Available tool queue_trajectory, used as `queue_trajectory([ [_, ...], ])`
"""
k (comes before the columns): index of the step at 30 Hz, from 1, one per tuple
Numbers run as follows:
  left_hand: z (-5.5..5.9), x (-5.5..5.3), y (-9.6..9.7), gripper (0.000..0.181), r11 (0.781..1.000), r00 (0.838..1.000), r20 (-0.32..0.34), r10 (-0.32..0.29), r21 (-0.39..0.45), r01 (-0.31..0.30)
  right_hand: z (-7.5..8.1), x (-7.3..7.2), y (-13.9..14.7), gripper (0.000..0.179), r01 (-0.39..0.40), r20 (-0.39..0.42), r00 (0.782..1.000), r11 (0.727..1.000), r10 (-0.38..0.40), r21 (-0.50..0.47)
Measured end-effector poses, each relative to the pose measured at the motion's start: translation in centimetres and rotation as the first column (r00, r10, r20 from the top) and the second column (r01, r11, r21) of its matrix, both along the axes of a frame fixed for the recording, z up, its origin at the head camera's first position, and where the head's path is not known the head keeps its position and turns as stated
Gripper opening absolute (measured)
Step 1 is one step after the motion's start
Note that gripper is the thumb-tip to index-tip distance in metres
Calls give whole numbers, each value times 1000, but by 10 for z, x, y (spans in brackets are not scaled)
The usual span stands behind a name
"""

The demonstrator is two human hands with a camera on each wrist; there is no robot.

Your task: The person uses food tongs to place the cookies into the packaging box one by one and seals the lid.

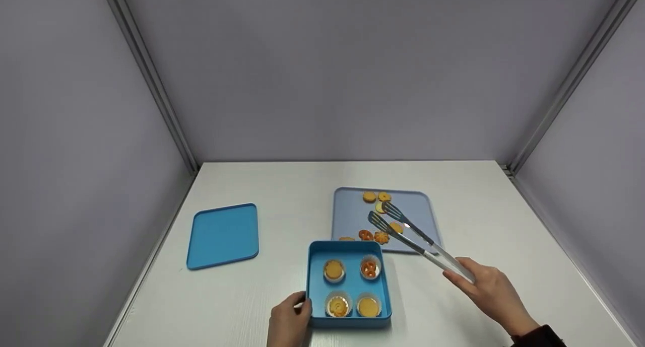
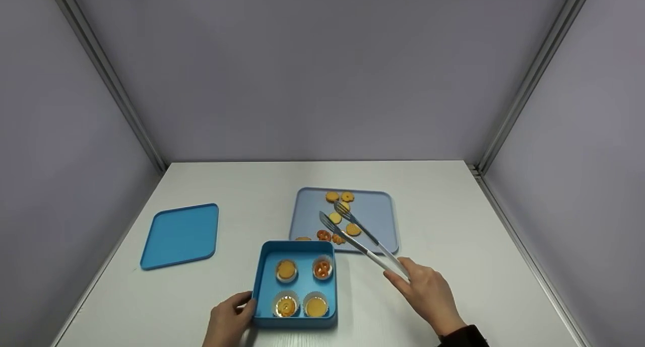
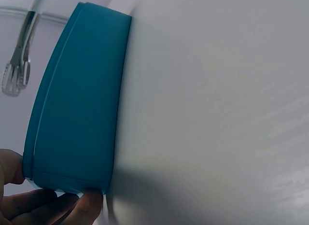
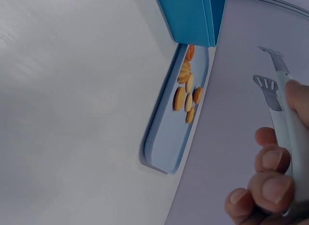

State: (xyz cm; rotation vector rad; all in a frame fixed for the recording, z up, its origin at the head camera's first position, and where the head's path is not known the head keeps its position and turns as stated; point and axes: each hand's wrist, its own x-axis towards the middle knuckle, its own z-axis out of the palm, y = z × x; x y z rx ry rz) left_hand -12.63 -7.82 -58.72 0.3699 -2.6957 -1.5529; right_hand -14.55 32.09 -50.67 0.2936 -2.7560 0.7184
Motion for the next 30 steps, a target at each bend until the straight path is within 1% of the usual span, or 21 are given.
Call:
queue_trajectory([
  [5, -1, 1, -1, 25, 1000, 1000, -16, -7, -1, 7, -4, -3, 5, 30, 49, -22, 999, 999, -49, 15],
  [8, -1, 1, -1, 25, 1000, 1000, -28, -14, 0, 14, -5, -4, 8, 35, 75, 2, 997, 997, -75, 16],
  [11, -1, 1, -1, 26, 1000, 1000, -23, -14, 7, 14, -4, -5, 10, 39, 102, 48, 994, 995, -103, 13],
  [14, 0, 1, 0, 26, 1000, 1000, -13, -10, 10, 11, -7, -6, 14, 40, 113, 48, 992, 993, -113, 19],
  [17, -1, 1, 0, 26, 1000, 1000, -16, -9, 6, 9, -11, -8, 17, 38, 105, -10, 994, 994, -105, 25],
  [18, -1, 2, 0, 26, 1000, 1000, -18, -9, 4, 9, -12, -8, 18, 36, 89, -54, 995, 995, -87, 47],
  [19, -1, 2, 0, 26, 1000, 1000, -19, -8, 3, 8, -14, -9, 19, 36, 64, -107, 993, 994, -55, 85],
  [21, -2, 1, 0, 26, 1000, 1000, -19, -5, 2, 5, -17, -11, 21, 33, 57, -184, 982, 992, -36, 109],
  [23, -2, 1, 0, 27, 1000, 1000, -14, 0, 3, 0, -20, -12, 24, 33, 55, -227, 974, 990, -24, 131],
  [24, -2, 1, 0, 27, 1000, 1000, -12, 1, 4, -1, -20, -13, 25, 33, 58, -223, 974, 990, -28, 129],
  [25, -2, 1, 0, 27, 1000, 1000, -9, 2, 5, -2, -20, -13, 25, 33, 76, -192, 980, 992, -55, 101],
  [26, -1, 1, 0, 27, 1000, 1000, -6, 4, 7, -4, -20, -13, 26, 33, 103, -144, 985, 993, -94, 61],
  [28, -1, 1, 1, 27, 1000, 1000, -4, 5, 9, -5, -19, -14, 29, 36, 136, -64, 989, 990, -134, 34],
  [30, -1, 1, 1, 26, 1000, 1000, -7, 3, 9, -3, -19, -15, 32, 41, 178, 15, 984, 984, -178, 10],
])
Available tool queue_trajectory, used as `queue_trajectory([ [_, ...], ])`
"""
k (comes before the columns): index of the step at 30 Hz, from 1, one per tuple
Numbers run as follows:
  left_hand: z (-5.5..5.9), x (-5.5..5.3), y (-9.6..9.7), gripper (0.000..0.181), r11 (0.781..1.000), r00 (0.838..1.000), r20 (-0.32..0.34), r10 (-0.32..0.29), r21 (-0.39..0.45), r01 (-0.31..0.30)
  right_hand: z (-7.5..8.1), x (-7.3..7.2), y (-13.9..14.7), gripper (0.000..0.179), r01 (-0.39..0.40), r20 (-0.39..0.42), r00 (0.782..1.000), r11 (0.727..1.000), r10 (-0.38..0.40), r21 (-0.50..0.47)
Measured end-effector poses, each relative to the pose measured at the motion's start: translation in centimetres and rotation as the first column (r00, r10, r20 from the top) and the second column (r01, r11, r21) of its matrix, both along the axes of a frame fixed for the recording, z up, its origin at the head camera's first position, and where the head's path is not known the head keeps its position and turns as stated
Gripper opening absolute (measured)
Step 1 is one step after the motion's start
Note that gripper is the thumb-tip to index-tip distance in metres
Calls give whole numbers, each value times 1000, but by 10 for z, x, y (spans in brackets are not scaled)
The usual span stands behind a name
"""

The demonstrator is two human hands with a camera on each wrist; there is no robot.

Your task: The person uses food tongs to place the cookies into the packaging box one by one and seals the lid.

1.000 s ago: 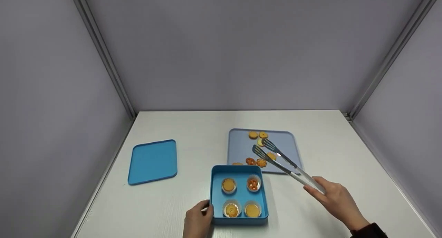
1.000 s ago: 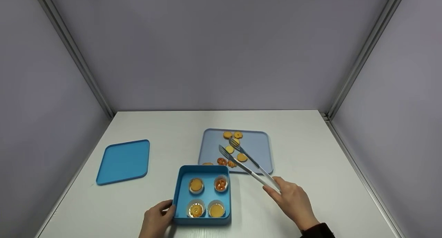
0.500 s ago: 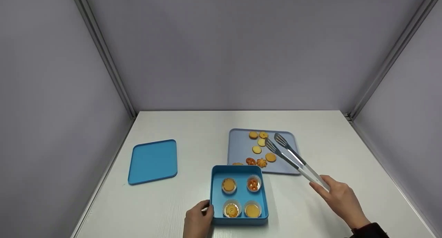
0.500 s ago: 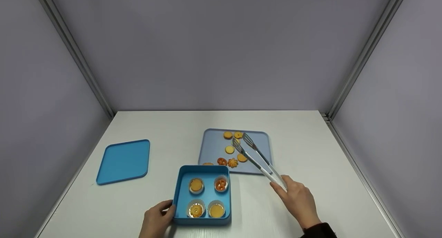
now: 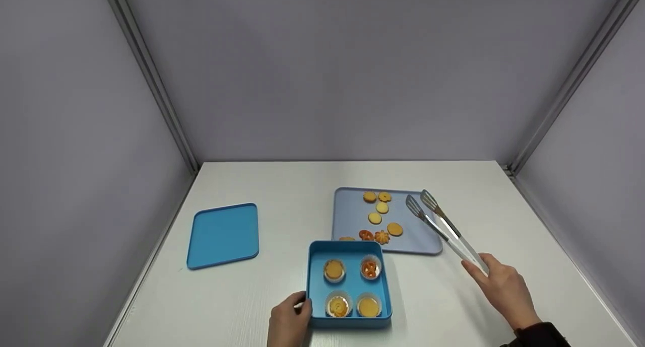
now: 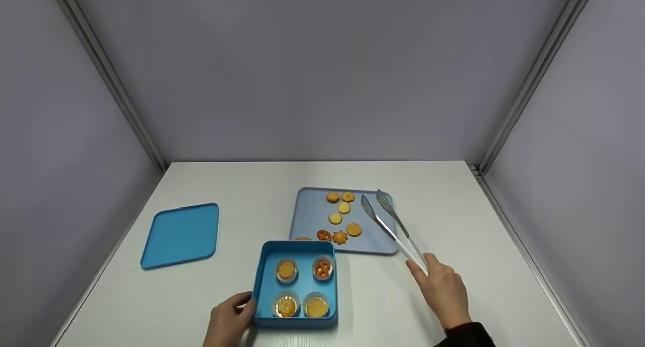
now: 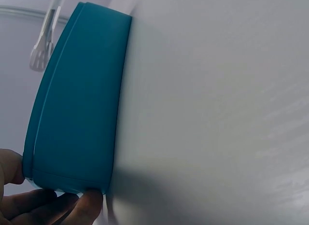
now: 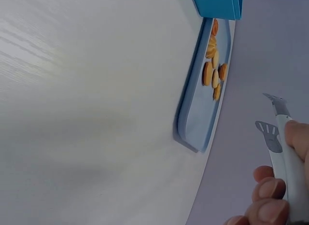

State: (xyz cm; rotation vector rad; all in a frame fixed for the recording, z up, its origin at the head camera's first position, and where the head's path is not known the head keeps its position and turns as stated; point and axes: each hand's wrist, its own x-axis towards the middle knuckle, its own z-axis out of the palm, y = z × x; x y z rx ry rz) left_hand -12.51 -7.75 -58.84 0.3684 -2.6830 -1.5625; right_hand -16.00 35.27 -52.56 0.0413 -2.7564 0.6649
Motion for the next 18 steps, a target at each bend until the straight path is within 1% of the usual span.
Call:
queue_trajectory([
  [5, -1, 0, 1, 25, 1000, 1000, -9, 7, 0, -7, -1, -1, 9, 50, 45, 87, 995, 999, -43, -19],
  [9, 0, 0, 1, 25, 1000, 1000, -2, 17, -5, -17, -3, -4, 15, 59, 58, 151, 987, 998, -54, -24],
  [14, 0, -1, 2, 25, 1000, 1000, 11, 25, -5, -25, -8, -8, 23, 64, 81, 202, 976, 997, -77, -15],
  [18, 1, 0, 2, 25, 1000, 1000, 0, 18, 0, -18, -13, -10, 30, 66, 113, 239, 965, 994, -108, -8],
])
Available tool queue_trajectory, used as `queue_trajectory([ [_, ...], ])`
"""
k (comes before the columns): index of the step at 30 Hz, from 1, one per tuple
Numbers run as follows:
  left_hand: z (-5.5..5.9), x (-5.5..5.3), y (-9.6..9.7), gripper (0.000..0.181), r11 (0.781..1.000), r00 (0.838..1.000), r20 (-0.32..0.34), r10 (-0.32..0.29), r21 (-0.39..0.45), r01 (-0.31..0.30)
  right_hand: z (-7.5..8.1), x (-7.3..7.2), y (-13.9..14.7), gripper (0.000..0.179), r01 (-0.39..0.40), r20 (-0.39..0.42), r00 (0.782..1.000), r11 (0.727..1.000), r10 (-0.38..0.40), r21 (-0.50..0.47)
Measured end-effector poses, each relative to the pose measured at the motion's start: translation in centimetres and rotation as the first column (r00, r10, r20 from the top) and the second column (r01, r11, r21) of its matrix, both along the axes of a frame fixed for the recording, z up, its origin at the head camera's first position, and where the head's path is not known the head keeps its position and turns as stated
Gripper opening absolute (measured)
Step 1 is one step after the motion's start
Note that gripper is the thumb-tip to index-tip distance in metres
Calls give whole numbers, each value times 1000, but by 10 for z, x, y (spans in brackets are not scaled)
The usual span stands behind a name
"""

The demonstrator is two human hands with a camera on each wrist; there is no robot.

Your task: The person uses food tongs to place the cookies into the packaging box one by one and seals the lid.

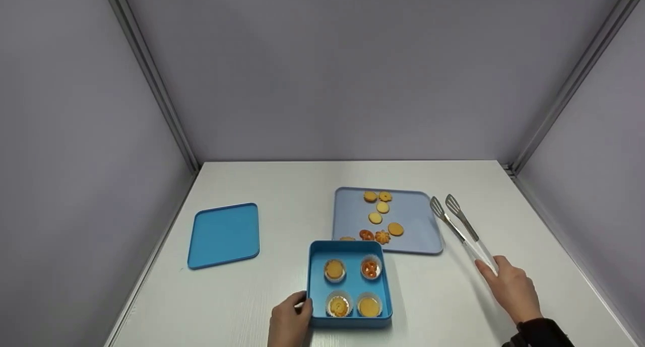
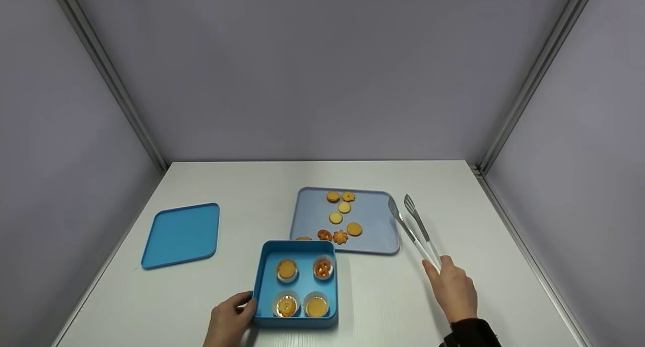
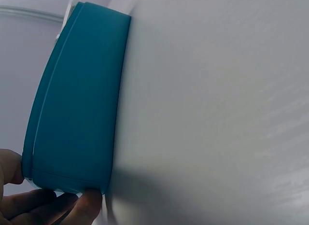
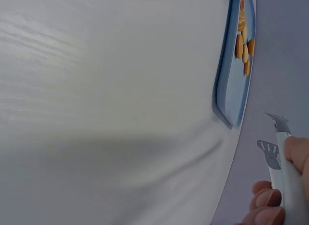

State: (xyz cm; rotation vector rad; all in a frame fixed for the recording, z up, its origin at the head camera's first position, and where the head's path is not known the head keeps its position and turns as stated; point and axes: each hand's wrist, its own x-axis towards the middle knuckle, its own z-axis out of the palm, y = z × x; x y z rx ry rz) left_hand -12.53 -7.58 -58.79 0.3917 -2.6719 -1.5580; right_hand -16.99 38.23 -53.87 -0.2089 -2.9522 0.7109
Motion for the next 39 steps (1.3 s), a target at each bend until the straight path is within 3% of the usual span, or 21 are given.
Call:
queue_trajectory([
  [15, 0, -1, 1, 24, 1000, 999, 36, 19, -13, -18, -10, -3, 15, 65, 15, 63, 998, 1000, -15, 6],
  [23, -2, 1, 1, 22, 999, 999, -34, 13, -41, -14, -15, -5, 20, 75, 14, 111, 994, 1000, -17, 26],
  [39, -1, 0, -1, 25, 1000, 1000, -7, -6, -23, 6, -20, -11, 22, 74, 45, 170, 984, 997, -55, 59],
])
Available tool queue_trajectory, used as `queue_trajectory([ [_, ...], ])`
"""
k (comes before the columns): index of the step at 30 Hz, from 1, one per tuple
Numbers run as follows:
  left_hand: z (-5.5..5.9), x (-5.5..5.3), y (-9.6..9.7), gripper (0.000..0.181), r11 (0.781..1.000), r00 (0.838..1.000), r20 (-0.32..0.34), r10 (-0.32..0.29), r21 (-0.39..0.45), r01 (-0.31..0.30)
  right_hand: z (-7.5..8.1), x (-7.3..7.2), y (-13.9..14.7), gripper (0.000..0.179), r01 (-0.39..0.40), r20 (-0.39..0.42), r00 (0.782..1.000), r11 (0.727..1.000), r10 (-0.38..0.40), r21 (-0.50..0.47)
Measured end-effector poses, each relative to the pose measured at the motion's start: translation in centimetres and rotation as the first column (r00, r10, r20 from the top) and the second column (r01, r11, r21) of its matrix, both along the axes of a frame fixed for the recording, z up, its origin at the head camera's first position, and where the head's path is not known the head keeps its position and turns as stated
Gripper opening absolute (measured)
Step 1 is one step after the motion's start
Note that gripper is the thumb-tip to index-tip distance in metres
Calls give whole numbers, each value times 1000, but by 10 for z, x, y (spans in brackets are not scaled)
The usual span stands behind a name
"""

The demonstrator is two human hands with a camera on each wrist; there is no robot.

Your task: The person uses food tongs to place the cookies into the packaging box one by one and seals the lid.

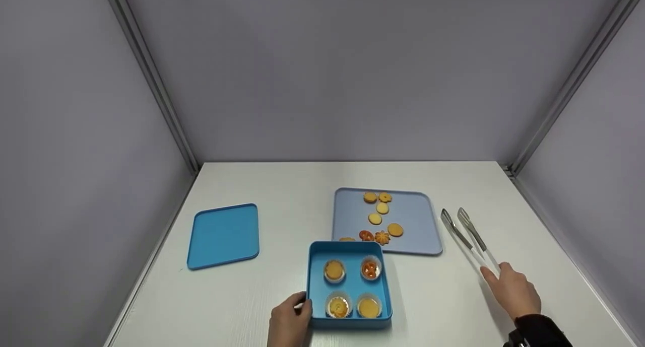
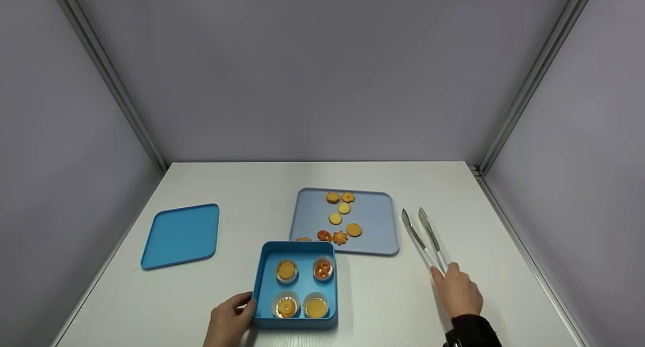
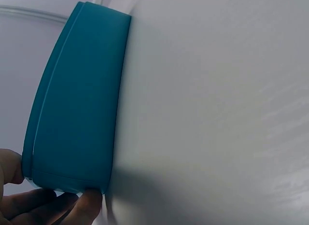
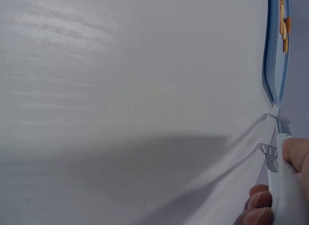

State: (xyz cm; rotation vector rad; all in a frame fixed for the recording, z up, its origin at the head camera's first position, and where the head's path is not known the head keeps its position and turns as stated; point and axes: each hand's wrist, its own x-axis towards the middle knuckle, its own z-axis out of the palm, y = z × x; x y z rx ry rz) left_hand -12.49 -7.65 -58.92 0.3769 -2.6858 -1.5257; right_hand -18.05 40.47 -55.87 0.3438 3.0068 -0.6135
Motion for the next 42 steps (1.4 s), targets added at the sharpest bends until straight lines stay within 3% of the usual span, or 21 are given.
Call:
queue_trajectory([
  [10, 0, 0, 0, 25, 1000, 1000, 4, 9, 3, -9, -2, 1, 1, 62, -29, 51, 998, 1000, 28, 10],
  [18, 1, 0, 0, 25, 1000, 1000, 11, 12, 10, -12, -7, 2, 1, 48, -74, 4, 997, 995, 74, 67],
  [42, 1, 1, 0, 26, 1000, 1000, -7, -9, 9, 9, -15, -1, 3, 47, -110, 34, 994, 988, 107, 107],
])
